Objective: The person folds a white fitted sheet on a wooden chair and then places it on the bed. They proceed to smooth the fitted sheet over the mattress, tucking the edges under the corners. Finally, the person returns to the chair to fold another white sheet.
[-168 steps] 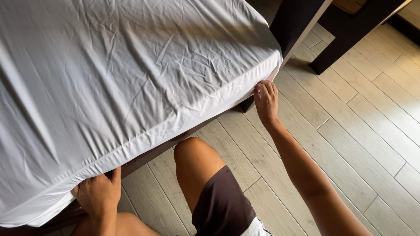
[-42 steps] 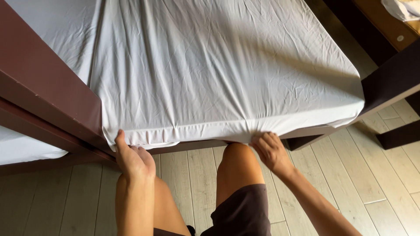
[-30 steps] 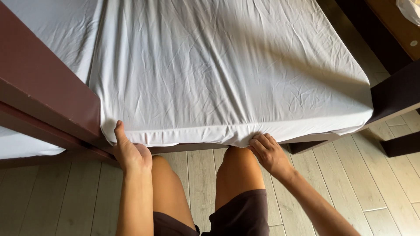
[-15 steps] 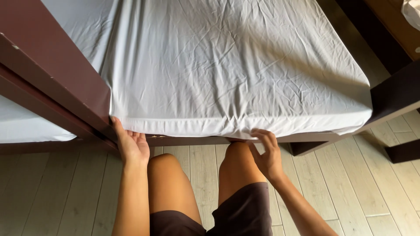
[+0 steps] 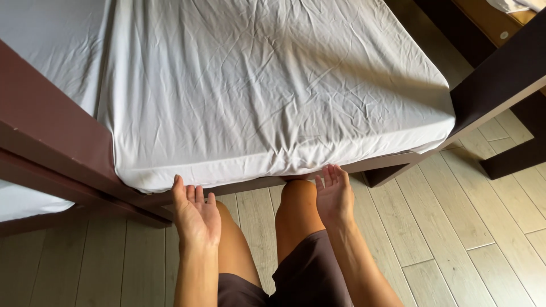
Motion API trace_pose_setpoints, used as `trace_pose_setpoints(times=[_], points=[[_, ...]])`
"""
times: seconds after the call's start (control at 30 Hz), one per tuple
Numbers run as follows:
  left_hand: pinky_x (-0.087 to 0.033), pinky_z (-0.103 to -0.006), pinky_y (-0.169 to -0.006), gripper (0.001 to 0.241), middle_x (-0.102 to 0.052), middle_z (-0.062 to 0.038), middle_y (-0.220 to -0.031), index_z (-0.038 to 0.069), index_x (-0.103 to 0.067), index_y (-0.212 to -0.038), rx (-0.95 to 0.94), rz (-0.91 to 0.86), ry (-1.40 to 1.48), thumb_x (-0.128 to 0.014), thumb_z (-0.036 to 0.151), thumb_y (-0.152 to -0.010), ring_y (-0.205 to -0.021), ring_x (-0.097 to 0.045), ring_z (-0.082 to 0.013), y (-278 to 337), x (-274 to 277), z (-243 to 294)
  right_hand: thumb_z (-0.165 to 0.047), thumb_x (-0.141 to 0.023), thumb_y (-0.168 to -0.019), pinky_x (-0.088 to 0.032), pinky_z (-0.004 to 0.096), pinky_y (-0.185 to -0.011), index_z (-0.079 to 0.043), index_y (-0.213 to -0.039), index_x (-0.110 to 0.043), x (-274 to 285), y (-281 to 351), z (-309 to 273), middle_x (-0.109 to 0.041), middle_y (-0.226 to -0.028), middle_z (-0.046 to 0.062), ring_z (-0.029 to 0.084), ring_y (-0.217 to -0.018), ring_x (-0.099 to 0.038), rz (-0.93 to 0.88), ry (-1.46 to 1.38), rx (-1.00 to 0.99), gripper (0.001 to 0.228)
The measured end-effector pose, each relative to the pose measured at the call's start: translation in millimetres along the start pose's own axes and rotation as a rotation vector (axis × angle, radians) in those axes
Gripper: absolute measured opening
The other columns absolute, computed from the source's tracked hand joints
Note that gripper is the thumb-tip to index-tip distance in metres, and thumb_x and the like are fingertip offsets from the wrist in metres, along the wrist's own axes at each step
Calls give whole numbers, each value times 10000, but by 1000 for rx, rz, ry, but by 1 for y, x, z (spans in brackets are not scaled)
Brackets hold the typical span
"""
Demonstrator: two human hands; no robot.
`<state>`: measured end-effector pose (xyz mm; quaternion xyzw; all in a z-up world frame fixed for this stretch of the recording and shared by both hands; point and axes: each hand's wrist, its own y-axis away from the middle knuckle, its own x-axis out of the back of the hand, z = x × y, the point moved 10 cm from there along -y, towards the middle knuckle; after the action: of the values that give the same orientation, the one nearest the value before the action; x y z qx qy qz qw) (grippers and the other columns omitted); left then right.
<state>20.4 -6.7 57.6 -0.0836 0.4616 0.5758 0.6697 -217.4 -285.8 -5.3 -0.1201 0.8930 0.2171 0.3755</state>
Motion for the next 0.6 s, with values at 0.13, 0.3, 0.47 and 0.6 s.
trace_pose_setpoints(times=[0.13,0.3,0.47,0.6], points=[[-199,-406,-1255,864,-404,-44,-1494,18,-362,-1522,11,9,21,-748,423,-864,-1505,-287,-203,-16,10,-13,-350,-536,-930,-300,411,-1172,-21,-1471,-275,-2,2,8,-382,-1514,80,245,-1437,-365,52,-59,-60,684],[-202,-388,-1274,973,-367,-89,-1530,-25,-292,-1541,37,71,60,-820,374,-827,-1503,-303,-209,-27,3,-12,-334,-570,-933,-295,357,-1205,40,-1484,-303,0,-8,16,-358,-1554,127,241,-1463,-355,48,-60,-82,717],[-223,-391,-1247,997,-375,-105,-1562,-24,-315,-1546,8,22,65,-838,354,-785,-1482,-351,-202,-43,-17,-12,-364,-580,-939,-318,367,-1216,126,-1448,-394,-54,-15,6,-474,-1445,143,260,-1387,-446,-148,-155,-70,731],[-322,-411,-1214,930,-467,-120,-1528,10,-367,-1516,-2,-37,122,-816,376,-788,-1406,-445,-234,-73,-25,-17,-482,-574,-858,-336,391,-1153,66,-1379,-455,-73,-27,12,-572,-1349,102,265,-1290,-507,-107,-164,-129,766]])
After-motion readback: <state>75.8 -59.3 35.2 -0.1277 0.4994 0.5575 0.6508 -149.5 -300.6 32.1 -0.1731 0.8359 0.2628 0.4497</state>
